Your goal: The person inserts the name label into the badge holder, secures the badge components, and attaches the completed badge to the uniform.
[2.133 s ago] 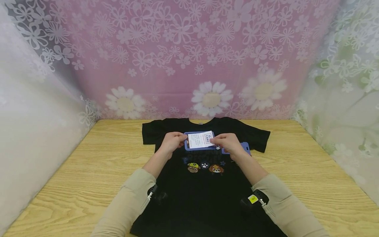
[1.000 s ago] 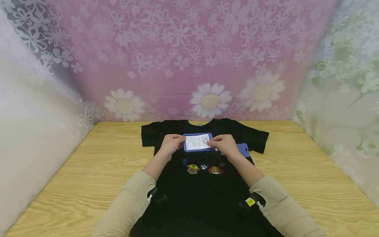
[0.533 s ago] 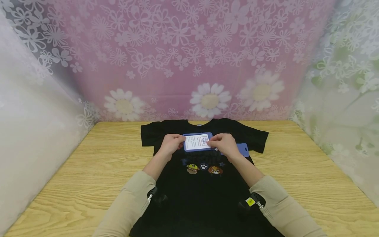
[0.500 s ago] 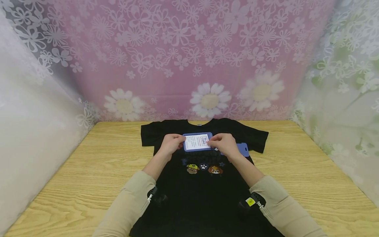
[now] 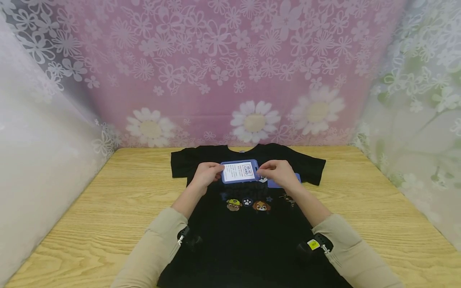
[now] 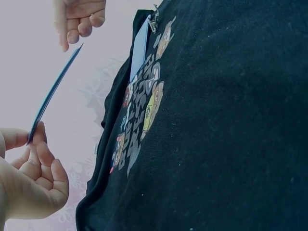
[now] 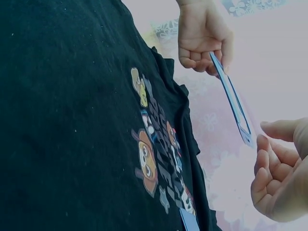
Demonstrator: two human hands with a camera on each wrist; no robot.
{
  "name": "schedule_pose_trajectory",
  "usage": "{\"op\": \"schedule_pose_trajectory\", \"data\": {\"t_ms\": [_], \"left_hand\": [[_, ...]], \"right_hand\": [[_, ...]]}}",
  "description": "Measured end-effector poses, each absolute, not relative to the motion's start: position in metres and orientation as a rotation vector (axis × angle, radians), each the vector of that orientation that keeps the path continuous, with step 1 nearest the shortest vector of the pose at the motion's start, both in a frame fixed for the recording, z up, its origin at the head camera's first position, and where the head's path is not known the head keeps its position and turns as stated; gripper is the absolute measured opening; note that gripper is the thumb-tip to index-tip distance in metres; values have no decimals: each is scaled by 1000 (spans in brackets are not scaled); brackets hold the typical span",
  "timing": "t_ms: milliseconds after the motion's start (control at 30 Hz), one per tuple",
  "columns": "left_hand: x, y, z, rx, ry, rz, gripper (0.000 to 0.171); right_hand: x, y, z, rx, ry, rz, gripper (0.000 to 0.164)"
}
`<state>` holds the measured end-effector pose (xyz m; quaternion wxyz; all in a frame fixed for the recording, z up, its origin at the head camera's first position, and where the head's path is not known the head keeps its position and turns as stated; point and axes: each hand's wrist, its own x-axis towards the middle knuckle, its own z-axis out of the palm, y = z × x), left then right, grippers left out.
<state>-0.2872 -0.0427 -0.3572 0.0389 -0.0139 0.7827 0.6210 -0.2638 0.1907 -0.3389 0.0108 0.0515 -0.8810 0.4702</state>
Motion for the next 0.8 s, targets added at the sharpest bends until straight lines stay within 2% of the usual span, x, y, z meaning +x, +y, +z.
{"op": "schedule_pose_trajectory", "data": {"t_ms": [300,800], "left_hand": [[-286,-44,-355,-31,2406,1886,24],[-284,-45,-354,-19,2403,1881,25]], "right_hand": [[-261,214,-338,249,-2759,1526,25],[-260,259,-345,240,-2823,1494,37]]}}
